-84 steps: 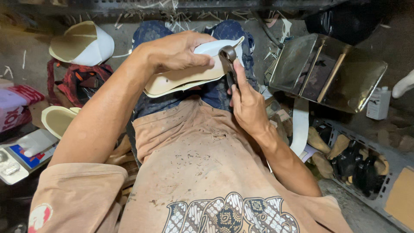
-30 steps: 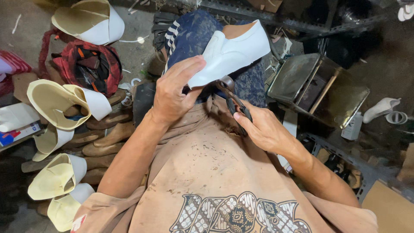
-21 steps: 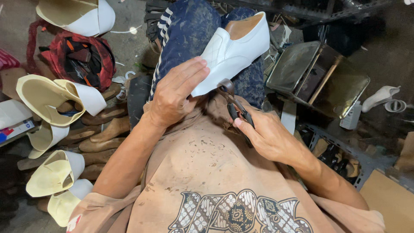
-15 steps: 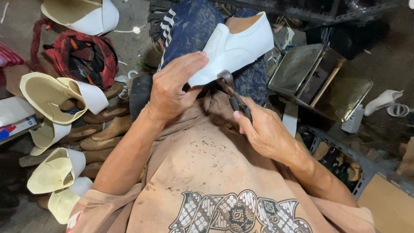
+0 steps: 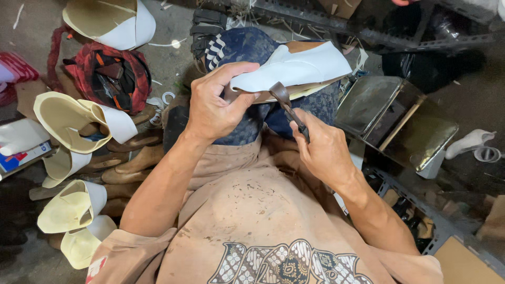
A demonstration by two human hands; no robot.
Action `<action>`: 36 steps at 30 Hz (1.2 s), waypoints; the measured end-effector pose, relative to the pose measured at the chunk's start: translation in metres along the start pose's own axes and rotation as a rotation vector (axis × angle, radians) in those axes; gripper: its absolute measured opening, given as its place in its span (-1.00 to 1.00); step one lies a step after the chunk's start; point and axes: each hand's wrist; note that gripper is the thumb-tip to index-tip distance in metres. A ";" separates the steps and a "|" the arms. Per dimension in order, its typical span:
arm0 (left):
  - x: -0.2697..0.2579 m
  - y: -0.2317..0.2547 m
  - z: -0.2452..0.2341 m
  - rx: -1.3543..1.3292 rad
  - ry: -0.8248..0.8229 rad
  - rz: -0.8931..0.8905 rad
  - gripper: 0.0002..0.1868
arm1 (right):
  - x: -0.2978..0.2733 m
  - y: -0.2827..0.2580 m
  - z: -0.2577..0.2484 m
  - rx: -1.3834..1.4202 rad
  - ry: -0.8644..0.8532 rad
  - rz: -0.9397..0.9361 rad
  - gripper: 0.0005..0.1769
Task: The person uses pliers to pull out nails from the sole of a white shoe, then hammers a new nail into the sole. They repeat this process, removing and inserting nails while holding the shoe on their lap.
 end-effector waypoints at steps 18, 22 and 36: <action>0.005 -0.011 0.001 -0.052 -0.090 -0.057 -0.64 | -0.001 -0.011 -0.011 0.178 -0.058 0.084 -0.74; 0.012 -0.012 0.000 -0.050 -0.115 -0.097 -0.60 | 0.004 0.008 0.008 0.139 0.036 0.020 -0.78; 0.010 -0.021 -0.003 -0.035 -0.180 -0.150 -0.58 | 0.005 0.008 0.014 0.141 0.102 -0.026 -0.81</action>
Point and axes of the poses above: each hand's wrist, its own x-axis towards the middle knuckle, its own z-axis out of the palm, y = z × x, and after that the axes turned 8 degrees about -z, right-handed
